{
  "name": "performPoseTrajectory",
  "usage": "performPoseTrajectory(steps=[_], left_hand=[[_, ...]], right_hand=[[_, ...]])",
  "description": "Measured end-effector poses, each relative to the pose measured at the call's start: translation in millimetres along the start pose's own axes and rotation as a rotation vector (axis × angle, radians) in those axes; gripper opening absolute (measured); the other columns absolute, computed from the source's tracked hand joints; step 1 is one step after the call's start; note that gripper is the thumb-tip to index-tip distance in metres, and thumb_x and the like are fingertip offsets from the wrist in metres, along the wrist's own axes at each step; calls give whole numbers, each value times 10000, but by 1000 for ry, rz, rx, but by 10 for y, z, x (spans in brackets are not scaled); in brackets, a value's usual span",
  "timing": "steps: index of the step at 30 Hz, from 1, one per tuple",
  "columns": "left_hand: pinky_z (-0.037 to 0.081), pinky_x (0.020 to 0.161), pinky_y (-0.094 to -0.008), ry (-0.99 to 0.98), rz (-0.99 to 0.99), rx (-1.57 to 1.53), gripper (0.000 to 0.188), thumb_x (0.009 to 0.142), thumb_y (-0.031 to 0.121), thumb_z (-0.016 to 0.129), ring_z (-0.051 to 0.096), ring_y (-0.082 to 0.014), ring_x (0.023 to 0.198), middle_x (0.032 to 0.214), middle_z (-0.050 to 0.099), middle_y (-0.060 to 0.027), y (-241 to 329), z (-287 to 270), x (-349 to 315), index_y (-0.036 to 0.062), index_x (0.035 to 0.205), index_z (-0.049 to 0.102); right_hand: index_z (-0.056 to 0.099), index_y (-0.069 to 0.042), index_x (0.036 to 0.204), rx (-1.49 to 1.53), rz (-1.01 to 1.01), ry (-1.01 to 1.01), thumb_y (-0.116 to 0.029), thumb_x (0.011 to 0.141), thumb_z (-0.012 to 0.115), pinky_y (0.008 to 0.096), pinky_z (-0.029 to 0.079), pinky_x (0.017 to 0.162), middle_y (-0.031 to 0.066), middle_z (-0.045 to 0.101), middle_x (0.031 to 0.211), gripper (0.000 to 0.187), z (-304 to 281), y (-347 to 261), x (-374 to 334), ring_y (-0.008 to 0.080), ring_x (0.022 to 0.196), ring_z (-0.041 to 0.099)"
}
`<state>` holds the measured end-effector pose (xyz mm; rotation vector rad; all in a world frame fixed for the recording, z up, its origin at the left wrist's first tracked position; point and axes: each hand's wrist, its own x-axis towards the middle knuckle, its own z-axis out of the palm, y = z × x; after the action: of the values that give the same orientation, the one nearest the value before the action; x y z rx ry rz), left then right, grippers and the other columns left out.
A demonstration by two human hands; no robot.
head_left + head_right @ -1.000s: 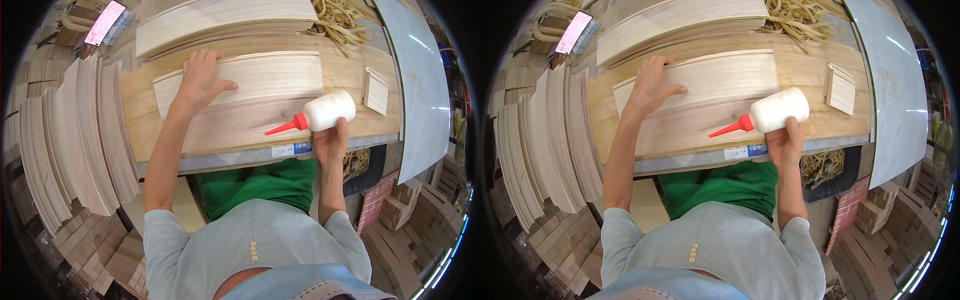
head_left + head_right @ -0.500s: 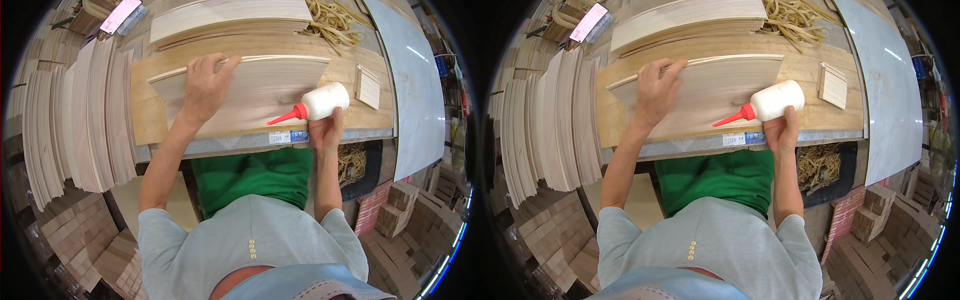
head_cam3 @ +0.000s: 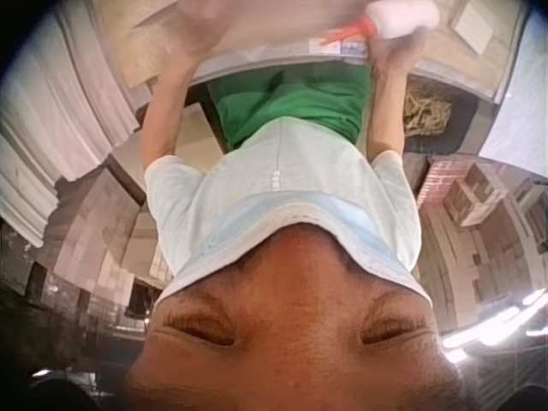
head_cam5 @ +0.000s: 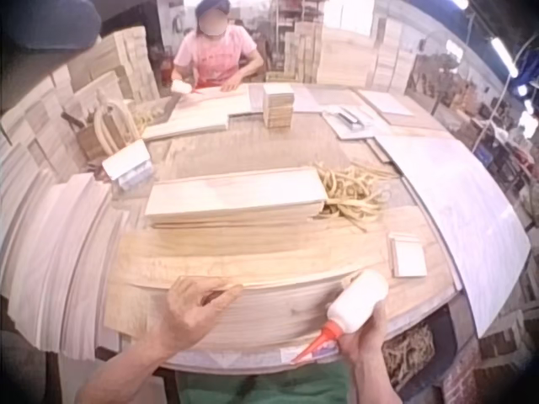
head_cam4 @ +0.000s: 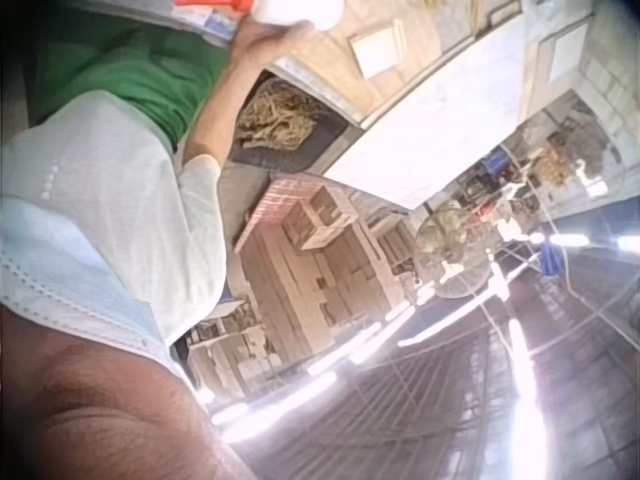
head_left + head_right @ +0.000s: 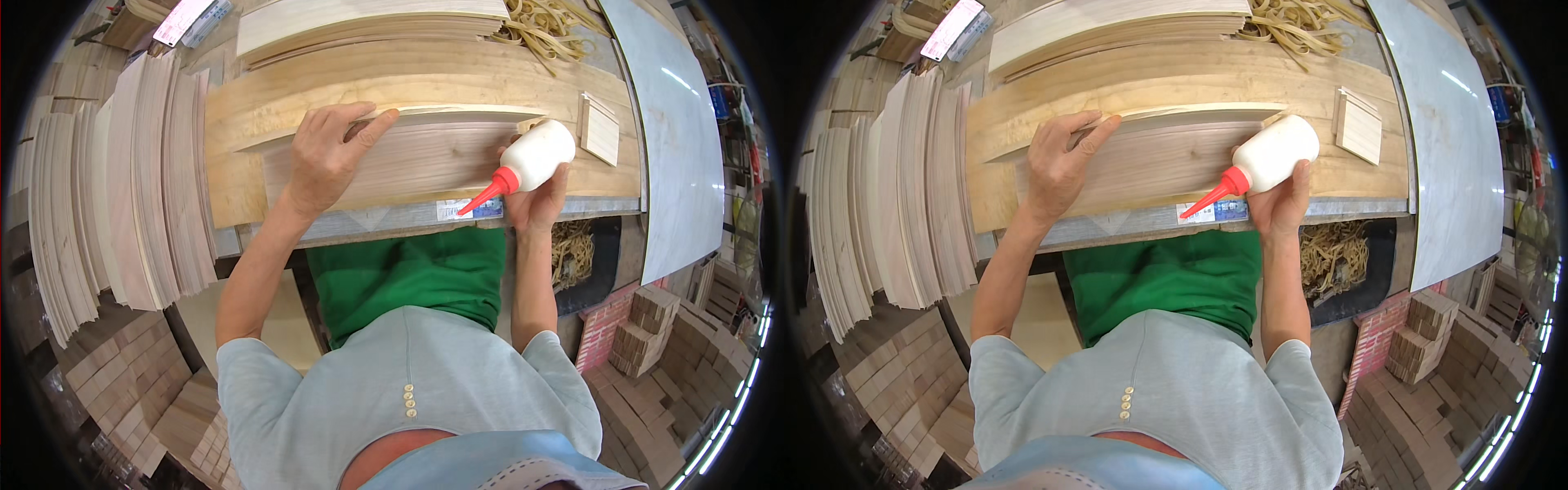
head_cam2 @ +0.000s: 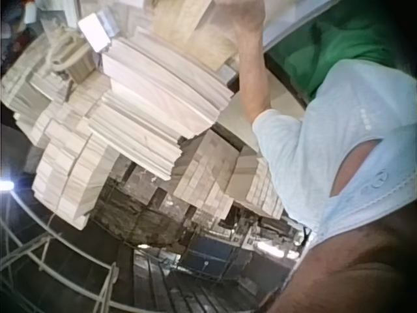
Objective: Applying glue to wooden boards and assembling them into a box.
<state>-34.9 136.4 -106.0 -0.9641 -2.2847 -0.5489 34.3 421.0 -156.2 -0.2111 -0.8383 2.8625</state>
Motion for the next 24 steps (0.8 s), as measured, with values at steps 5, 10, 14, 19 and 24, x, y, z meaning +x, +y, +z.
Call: performPoseTrajectory(steps=[5, 10, 14, 19, 24], left_hand=[[479, 687, -310, -17, 12, 29, 507, 659, -68, 663, 598, -191, 837, 965, 614, -29, 23, -13, 5, 175, 1104, 691], [474, 691, -303, -27, 47, 59, 487, 689, -59, 653, 591, -189, 833, 980, 616, -30, -17, -8, 7, 182, 1111, 687], [474, 686, -309, -73, 35, 48, 432, 745, -38, 618, 588, -202, 835, 1002, 621, -44, -114, -5, 94, 173, 1117, 684], [435, 840, -358, -168, -3, -17, 352, 821, 15, 581, 573, -253, 929, 1062, 621, -71, -489, 210, 270, 139, 1141, 660], [358, 957, -392, -319, -180, -213, 321, 843, 129, 614, 499, -267, 1090, 1145, 596, -73, -707, 534, 169, 129, 1163, 639]], right_hand=[[365, -60, 1365, 15, -3, -17, -436, 894, 568, 508, 426, 982, 142, 514, 1269, 636, 5, 4, 8, 323, 1162, 501], [364, -66, 1370, 1, -25, 1, -447, 897, 561, 509, 416, 993, 145, 516, 1268, 638, -4, 11, 20, 326, 1165, 501], [358, -66, 1374, 1, -19, 13, -456, 899, 555, 506, 421, 984, 160, 514, 1272, 645, -10, 5, 24, 335, 1169, 503], [335, -69, 1388, -45, 24, -19, -470, 905, 539, 510, 441, 958, 184, 510, 1274, 660, -89, -12, 36, 355, 1171, 507], [337, -69, 1385, -10, 5, 33, -475, 902, 543, 508, 451, 944, 198, 510, 1269, 664, -77, 12, 52, 388, 1157, 507]])
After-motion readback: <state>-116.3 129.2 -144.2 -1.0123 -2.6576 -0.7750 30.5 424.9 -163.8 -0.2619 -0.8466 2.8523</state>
